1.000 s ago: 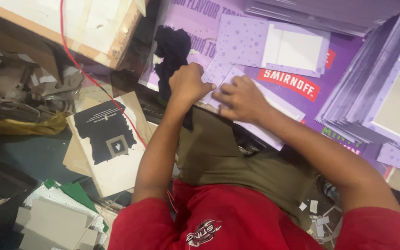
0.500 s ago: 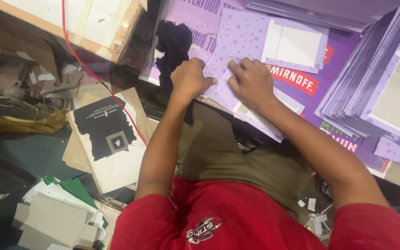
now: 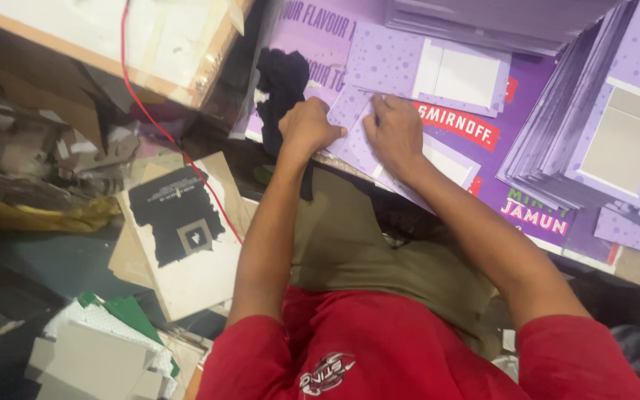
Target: The person folds purple printed paper sheets by hand, aligning edges and pressing creases. They repeatedly pick up sheets, fold them, and stack the finished pieces on the table.
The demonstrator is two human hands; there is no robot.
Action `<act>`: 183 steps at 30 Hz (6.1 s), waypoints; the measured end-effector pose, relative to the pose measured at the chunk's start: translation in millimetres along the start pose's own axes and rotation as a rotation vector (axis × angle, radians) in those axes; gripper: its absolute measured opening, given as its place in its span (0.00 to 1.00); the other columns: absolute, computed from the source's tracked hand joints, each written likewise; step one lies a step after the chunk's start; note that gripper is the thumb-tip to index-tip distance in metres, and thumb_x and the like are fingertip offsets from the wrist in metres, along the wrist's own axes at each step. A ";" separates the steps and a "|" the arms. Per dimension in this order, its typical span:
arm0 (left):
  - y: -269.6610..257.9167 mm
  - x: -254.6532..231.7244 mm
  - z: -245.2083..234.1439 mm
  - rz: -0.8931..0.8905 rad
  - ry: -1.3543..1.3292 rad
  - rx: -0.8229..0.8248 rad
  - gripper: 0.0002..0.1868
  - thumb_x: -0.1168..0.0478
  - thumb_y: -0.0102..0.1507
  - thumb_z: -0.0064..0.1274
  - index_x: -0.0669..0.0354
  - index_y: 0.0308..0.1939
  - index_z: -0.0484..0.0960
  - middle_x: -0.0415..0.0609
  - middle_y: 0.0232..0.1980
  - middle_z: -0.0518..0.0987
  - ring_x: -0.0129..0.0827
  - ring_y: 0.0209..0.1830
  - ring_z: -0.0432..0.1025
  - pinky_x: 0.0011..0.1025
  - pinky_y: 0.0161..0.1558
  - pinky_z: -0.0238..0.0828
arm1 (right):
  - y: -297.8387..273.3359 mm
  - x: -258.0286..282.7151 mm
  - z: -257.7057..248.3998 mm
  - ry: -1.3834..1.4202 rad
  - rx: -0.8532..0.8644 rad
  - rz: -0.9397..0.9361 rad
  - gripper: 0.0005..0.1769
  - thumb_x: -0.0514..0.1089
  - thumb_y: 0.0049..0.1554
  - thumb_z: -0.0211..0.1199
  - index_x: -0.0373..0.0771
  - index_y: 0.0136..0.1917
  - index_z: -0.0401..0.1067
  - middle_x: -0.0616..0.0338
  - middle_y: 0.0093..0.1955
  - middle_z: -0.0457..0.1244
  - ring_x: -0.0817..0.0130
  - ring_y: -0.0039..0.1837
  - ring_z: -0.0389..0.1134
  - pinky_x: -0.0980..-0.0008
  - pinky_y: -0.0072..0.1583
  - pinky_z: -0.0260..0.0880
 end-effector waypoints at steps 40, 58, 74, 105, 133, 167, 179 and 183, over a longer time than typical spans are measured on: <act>-25.3 -30.6 -2.0 0.370 -0.547 0.111 0.20 0.63 0.58 0.57 0.65 0.53 0.77 0.60 0.42 0.84 0.47 0.43 0.81 0.39 0.45 0.77 | -67.7 14.3 -56.2 0.077 0.337 -0.231 0.28 0.51 0.57 0.62 0.38 0.68 0.72 0.50 0.59 0.64 0.53 0.52 0.64 0.53 0.54 0.65; -21.3 50.1 33.3 -0.020 -1.095 0.037 0.16 0.65 0.63 0.60 0.73 0.51 0.77 0.60 0.37 0.82 0.38 0.31 0.77 0.39 0.36 0.77 | -54.5 -17.7 -50.5 0.110 0.223 -0.014 0.19 0.47 0.59 0.63 0.37 0.61 0.76 0.51 0.46 0.64 0.52 0.43 0.69 0.56 0.45 0.70; -84.0 -3.0 23.5 0.170 -0.868 -0.585 0.17 0.65 0.63 0.60 0.75 0.51 0.75 0.61 0.44 0.86 0.42 0.43 0.84 0.34 0.42 0.79 | -68.5 8.6 -29.6 0.117 0.375 -0.391 0.24 0.50 0.60 0.62 0.41 0.67 0.75 0.52 0.71 0.64 0.49 0.67 0.62 0.47 0.64 0.59; -52.4 29.5 63.6 0.032 -1.348 -0.183 0.11 0.65 0.68 0.55 0.73 0.50 0.81 0.53 0.34 0.83 0.31 0.25 0.76 0.28 0.27 0.74 | -62.8 -2.9 -51.4 -0.148 0.528 0.066 0.67 0.75 0.35 0.74 0.29 0.73 0.59 0.41 0.78 0.49 0.36 0.76 0.48 0.34 0.72 0.39; -65.2 9.8 -33.5 0.286 0.183 -0.891 0.26 0.51 0.64 0.57 0.63 0.60 0.76 0.65 0.56 0.79 0.57 0.55 0.71 0.46 0.56 0.62 | -147.4 -128.0 -24.7 1.470 0.518 1.161 0.26 0.41 0.64 0.52 0.28 0.73 0.58 0.40 0.71 0.61 0.53 0.71 0.65 0.54 0.68 0.68; 22.8 -26.4 -21.8 -0.048 0.329 -0.886 0.18 0.57 0.67 0.51 0.66 0.55 0.71 0.59 0.50 0.74 0.49 0.45 0.73 0.38 0.36 0.75 | -158.3 -144.2 -14.4 1.303 0.430 1.242 0.22 0.44 0.65 0.52 0.31 0.68 0.65 0.47 0.66 0.66 0.55 0.66 0.69 0.49 0.66 0.72; -80.8 -205.0 115.6 0.756 -0.019 -0.406 0.14 0.51 0.69 0.48 0.57 0.45 0.75 0.53 0.41 0.75 0.45 0.41 0.75 0.41 0.36 0.73 | -178.0 -180.7 -0.1 1.114 0.384 1.213 0.17 0.40 0.68 0.55 0.22 0.64 0.65 0.42 0.57 0.68 0.56 0.51 0.69 0.49 0.50 0.70; -32.5 -154.7 87.7 0.441 0.249 -0.554 0.09 0.57 0.67 0.48 0.56 0.48 0.75 0.51 0.42 0.76 0.41 0.39 0.75 0.38 0.29 0.73 | -186.8 -170.9 0.0 1.167 0.429 1.250 0.20 0.45 0.68 0.54 0.27 0.65 0.68 0.42 0.58 0.67 0.56 0.53 0.70 0.54 0.56 0.74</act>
Point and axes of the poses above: each hand's wrist, its own y-axis towards the middle knuckle, its own z-axis out of the palm, x = y × z, the point moved 10 cm from there along y, towards the middle knuckle
